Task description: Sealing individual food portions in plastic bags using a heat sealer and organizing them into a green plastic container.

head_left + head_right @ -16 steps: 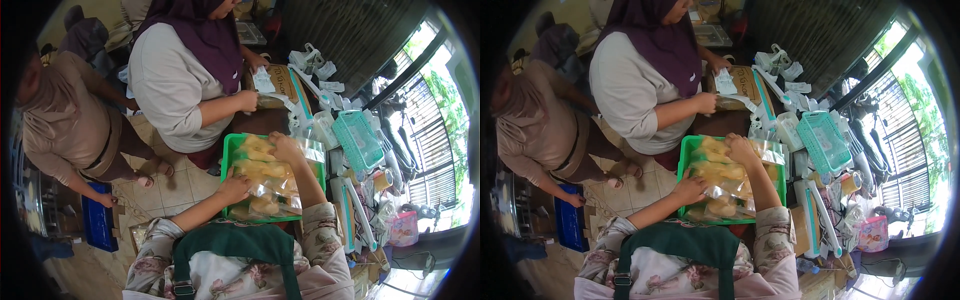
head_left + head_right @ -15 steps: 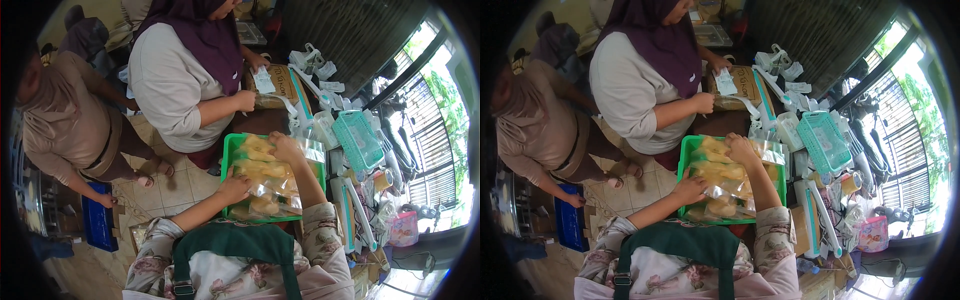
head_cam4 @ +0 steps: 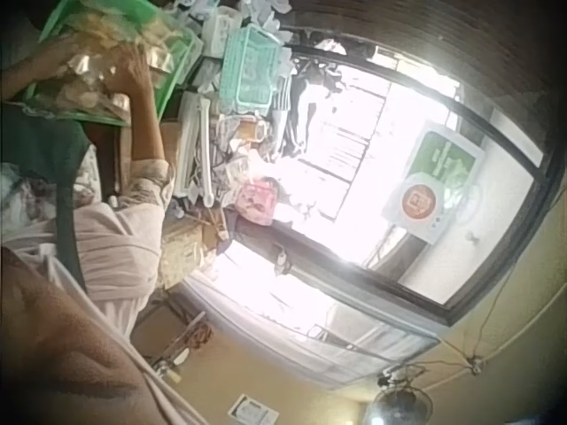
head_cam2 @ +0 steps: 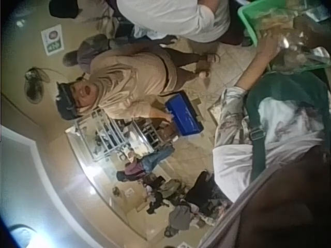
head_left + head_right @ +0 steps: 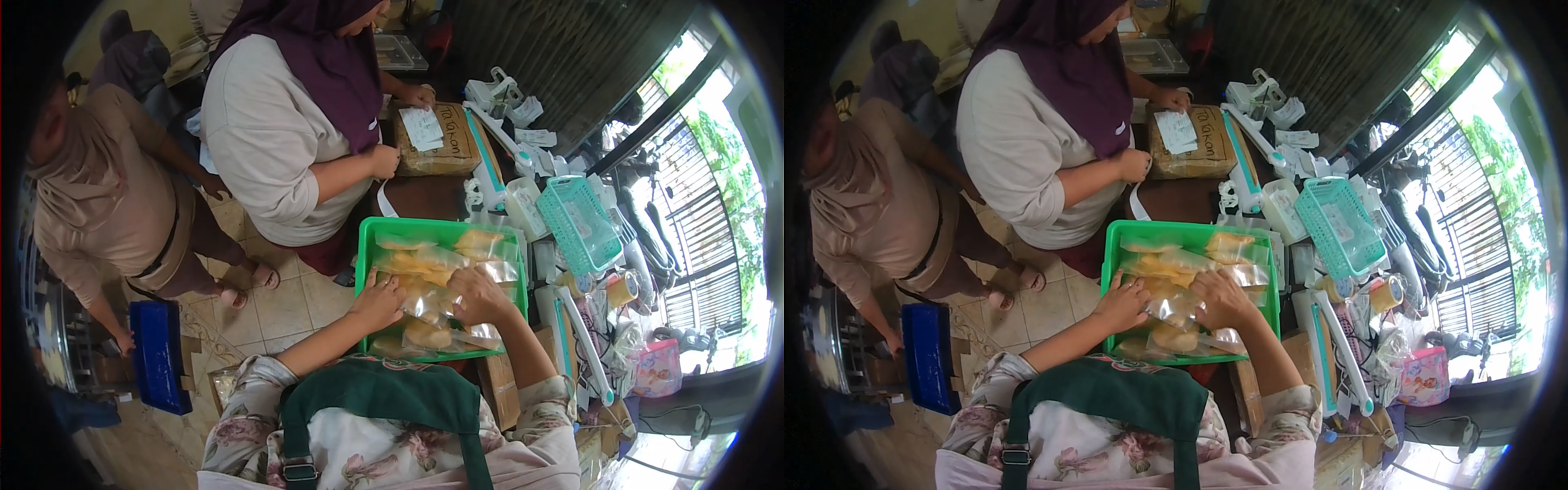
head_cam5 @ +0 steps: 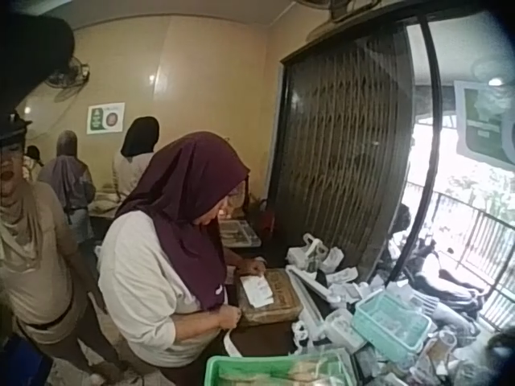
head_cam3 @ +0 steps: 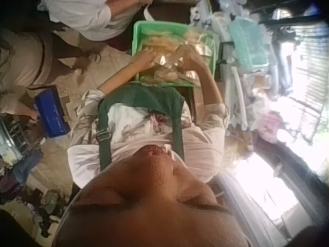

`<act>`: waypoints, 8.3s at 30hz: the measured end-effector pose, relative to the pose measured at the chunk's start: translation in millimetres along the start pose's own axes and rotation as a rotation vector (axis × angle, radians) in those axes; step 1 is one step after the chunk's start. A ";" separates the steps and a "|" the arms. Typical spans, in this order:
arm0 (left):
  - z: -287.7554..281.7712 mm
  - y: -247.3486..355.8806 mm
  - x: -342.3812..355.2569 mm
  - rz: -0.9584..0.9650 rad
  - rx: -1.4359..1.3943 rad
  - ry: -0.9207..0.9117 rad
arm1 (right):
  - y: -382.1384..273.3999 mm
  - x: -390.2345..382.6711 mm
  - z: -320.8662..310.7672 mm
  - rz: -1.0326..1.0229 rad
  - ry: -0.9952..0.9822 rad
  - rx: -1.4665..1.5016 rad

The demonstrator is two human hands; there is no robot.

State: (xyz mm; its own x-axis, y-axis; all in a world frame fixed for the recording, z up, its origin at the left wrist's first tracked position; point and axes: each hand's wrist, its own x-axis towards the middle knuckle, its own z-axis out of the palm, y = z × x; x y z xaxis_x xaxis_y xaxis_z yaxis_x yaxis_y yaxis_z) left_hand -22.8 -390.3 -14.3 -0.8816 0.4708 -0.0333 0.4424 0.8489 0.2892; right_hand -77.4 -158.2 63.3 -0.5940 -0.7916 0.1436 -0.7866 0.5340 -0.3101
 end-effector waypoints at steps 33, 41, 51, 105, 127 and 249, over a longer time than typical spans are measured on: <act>-30.7 -47.7 39.4 -0.263 -0.620 0.326 | 16.4 45.8 45.0 0.409 0.396 0.545; -23.5 -47.9 36.1 -0.286 -0.549 0.334 | -9.4 -6.3 12.1 0.572 0.048 0.218; -17.4 -44.4 37.1 -0.313 -0.586 0.409 | -27.5 -12.0 71.0 0.535 -0.086 -0.463; -13.7 -51.3 33.3 -0.224 -0.627 0.407 | -52.8 42.5 74.8 0.033 -0.492 0.223; -33.3 -44.8 21.4 -0.017 -0.590 0.167 | -32.3 101.5 45.6 -0.096 0.160 0.341; -13.4 -30.4 -14.7 -0.042 -0.653 0.433 | 15.4 -131.7 10.6 0.634 -0.076 -0.420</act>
State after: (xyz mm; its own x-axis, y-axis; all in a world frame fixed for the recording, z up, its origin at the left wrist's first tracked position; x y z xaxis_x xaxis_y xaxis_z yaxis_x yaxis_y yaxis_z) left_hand -25.5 -426.2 -9.8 -0.9403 0.1920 0.2809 0.3398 0.4874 0.8044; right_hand -9.5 -48.8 29.7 -0.9519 -0.3062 -0.0121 -0.3062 0.9491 0.0740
